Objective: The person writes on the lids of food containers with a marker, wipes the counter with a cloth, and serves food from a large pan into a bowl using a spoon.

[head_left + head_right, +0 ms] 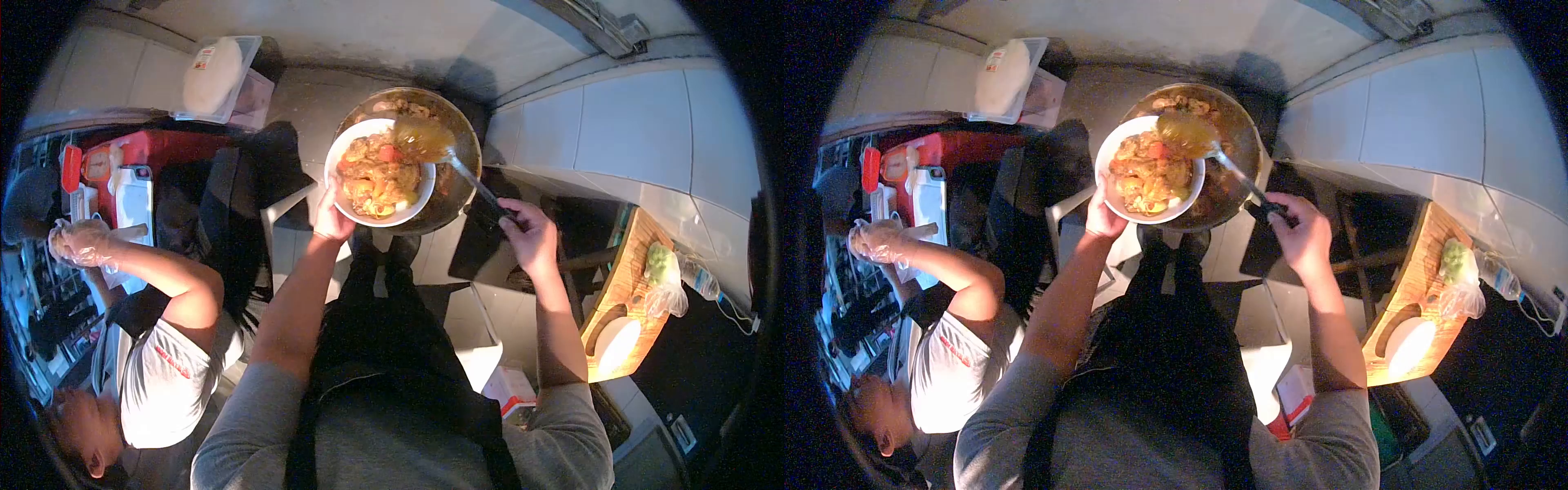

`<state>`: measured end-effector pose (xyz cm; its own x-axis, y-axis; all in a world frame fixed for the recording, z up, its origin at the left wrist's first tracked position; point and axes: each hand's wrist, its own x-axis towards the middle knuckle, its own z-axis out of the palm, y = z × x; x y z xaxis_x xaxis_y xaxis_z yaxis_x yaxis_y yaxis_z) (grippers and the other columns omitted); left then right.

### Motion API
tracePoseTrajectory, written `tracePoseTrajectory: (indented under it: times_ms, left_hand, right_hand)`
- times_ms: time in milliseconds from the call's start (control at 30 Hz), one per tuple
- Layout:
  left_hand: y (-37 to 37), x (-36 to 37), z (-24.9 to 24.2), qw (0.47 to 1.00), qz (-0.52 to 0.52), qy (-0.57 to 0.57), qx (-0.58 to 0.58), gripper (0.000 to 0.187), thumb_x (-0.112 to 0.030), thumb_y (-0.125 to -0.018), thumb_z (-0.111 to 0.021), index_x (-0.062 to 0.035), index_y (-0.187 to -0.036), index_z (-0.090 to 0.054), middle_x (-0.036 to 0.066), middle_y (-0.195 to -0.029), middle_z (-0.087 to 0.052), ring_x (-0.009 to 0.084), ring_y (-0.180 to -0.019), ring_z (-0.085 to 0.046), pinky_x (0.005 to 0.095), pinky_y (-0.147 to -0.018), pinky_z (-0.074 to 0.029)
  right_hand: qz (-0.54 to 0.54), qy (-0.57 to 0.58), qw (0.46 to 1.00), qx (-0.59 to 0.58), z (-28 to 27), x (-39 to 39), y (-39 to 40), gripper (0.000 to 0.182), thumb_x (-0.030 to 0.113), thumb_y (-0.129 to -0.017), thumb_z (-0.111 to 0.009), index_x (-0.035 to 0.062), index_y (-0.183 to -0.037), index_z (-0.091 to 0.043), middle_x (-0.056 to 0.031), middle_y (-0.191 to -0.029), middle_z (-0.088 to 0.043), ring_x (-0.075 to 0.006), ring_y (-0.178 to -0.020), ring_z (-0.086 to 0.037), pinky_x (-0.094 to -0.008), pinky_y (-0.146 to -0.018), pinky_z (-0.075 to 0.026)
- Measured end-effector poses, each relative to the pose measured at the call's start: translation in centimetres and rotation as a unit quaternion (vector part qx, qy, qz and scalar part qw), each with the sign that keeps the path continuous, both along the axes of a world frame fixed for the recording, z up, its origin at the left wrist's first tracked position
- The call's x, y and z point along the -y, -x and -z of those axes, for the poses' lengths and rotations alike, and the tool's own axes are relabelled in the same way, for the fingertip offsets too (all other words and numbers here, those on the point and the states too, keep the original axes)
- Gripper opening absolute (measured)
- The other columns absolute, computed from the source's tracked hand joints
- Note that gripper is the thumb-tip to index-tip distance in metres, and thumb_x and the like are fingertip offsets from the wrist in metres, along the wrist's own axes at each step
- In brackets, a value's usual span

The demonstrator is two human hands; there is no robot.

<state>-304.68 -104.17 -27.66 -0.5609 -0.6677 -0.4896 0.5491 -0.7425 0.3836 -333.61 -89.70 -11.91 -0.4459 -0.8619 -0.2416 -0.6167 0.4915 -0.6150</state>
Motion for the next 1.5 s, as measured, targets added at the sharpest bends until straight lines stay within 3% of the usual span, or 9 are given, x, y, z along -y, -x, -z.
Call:
tracePoseTrajectory:
  times_ms: [100,233,333,567,700,833,1167,1367,1500]
  left_hand:
    - [-0.8,0.4,0.4,1.0,-0.001,0.015,0.025,0.072,-0.051,-0.087,-0.051,-0.0061,-0.14,-0.029,0.013,-0.139,-0.039,0.0306,-0.127,-0.038,0.0459,-0.106,-0.03]
    - [-1.5,0.5,-0.2,0.998,0.005,0.023,0.056,0.077,-0.053,-0.086,-0.052,-0.0039,-0.14,-0.026,0.015,-0.14,-0.037,0.0315,-0.128,-0.038,0.046,-0.107,-0.03]
    - [-1.7,0.5,-1.3,0.997,0.009,0.042,0.057,0.079,-0.053,-0.086,-0.051,-0.004,-0.141,-0.023,0.015,-0.141,-0.035,0.0316,-0.129,-0.036,0.0456,-0.107,-0.029]
    - [-2.8,0.7,-1.2,0.996,-0.006,0.067,0.055,0.074,-0.049,-0.088,-0.051,-0.0049,-0.142,-0.023,0.013,-0.142,-0.034,0.0298,-0.129,-0.035,0.0448,-0.108,-0.028]
    - [-2.2,0.7,-1.9,0.995,-0.026,0.051,0.081,0.076,-0.049,-0.087,-0.054,-0.0054,-0.142,-0.024,0.012,-0.142,-0.034,0.0294,-0.13,-0.035,0.0443,-0.108,-0.028]
    - [-2.4,0.9,-1.9,0.994,-0.027,0.056,0.085,0.075,-0.049,-0.087,-0.053,-0.0059,-0.141,-0.025,0.012,-0.143,-0.034,0.0294,-0.13,-0.034,0.0442,-0.108,-0.027]
    - [-3.1,1.1,-3.0,0.991,-0.029,0.055,0.116,0.071,-0.05,-0.089,-0.048,-0.0084,-0.142,-0.025,0.01,-0.143,-0.033,0.0294,-0.131,-0.033,0.0452,-0.108,-0.027]
    - [-3.3,0.9,-2.7,0.992,-0.043,0.05,0.105,0.069,-0.048,-0.089,-0.05,-0.0084,-0.141,-0.028,0.01,-0.143,-0.034,0.0294,-0.13,-0.034,0.0456,-0.108,-0.027]
    - [-3.1,1.1,-3.4,0.989,-0.047,0.058,0.126,0.07,-0.047,-0.088,-0.053,-0.0064,-0.139,-0.031,0.01,-0.142,-0.035,0.0297,-0.128,-0.036,0.0457,-0.107,-0.029]
  right_hand:
    - [0.081,-0.055,0.995,-0.012,2.0,-1.2,2.6,0.035,0.006,-0.07,-0.07,0.0179,-0.102,-0.067,-0.0085,-0.079,-0.062,-0.021,-0.064,-0.058,-0.0304,-0.062,-0.048]
    - [0.006,-0.106,0.972,-0.211,7.2,0.6,5.0,0.029,0.012,-0.079,-0.059,0.0206,-0.106,-0.064,-0.0099,-0.095,-0.065,-0.0276,-0.081,-0.065,-0.0374,-0.07,-0.051]
    - [-0.037,-0.26,0.932,-0.25,11.1,2.7,5.4,0.034,0.01,-0.08,-0.052,0.0228,-0.111,-0.061,-0.0083,-0.102,-0.065,-0.0296,-0.092,-0.064,-0.0401,-0.076,-0.052]
    - [-0.114,-0.327,0.913,-0.217,7.7,2.8,5.9,0.036,0.012,-0.082,-0.052,0.0254,-0.114,-0.059,-0.0086,-0.103,-0.065,-0.0281,-0.089,-0.064,-0.04,-0.074,-0.052]
    - [-0.122,-0.303,0.899,-0.292,11.0,4.2,6.4,0.035,0.012,-0.083,-0.05,0.0249,-0.114,-0.059,-0.0085,-0.1,-0.066,-0.0268,-0.088,-0.065,-0.0393,-0.075,-0.053]
    - [-0.129,-0.325,0.907,-0.235,7.8,3.6,4.5,0.036,0.009,-0.082,-0.049,0.023,-0.113,-0.059,-0.0076,-0.109,-0.062,-0.0273,-0.092,-0.064,-0.0386,-0.077,-0.052]
    - [-0.192,-0.357,0.886,-0.225,10.6,4.6,4.2,0.036,0.008,-0.081,-0.047,0.0217,-0.11,-0.062,-0.0099,-0.107,-0.061,-0.0289,-0.092,-0.063,-0.0409,-0.077,-0.052]
    - [-0.172,-0.324,0.922,-0.123,18.8,5.8,2.4,0.031,0.019,-0.079,-0.055,0.0239,-0.108,-0.066,-0.0105,-0.099,-0.066,-0.0296,-0.091,-0.063,-0.0404,-0.08,-0.051]
    - [-0.093,-0.256,0.96,-0.059,17.0,3.9,2.7,0.029,0.026,-0.076,-0.062,0.0259,-0.104,-0.067,-0.0106,-0.096,-0.067,-0.029,-0.091,-0.063,-0.0393,-0.079,-0.051]
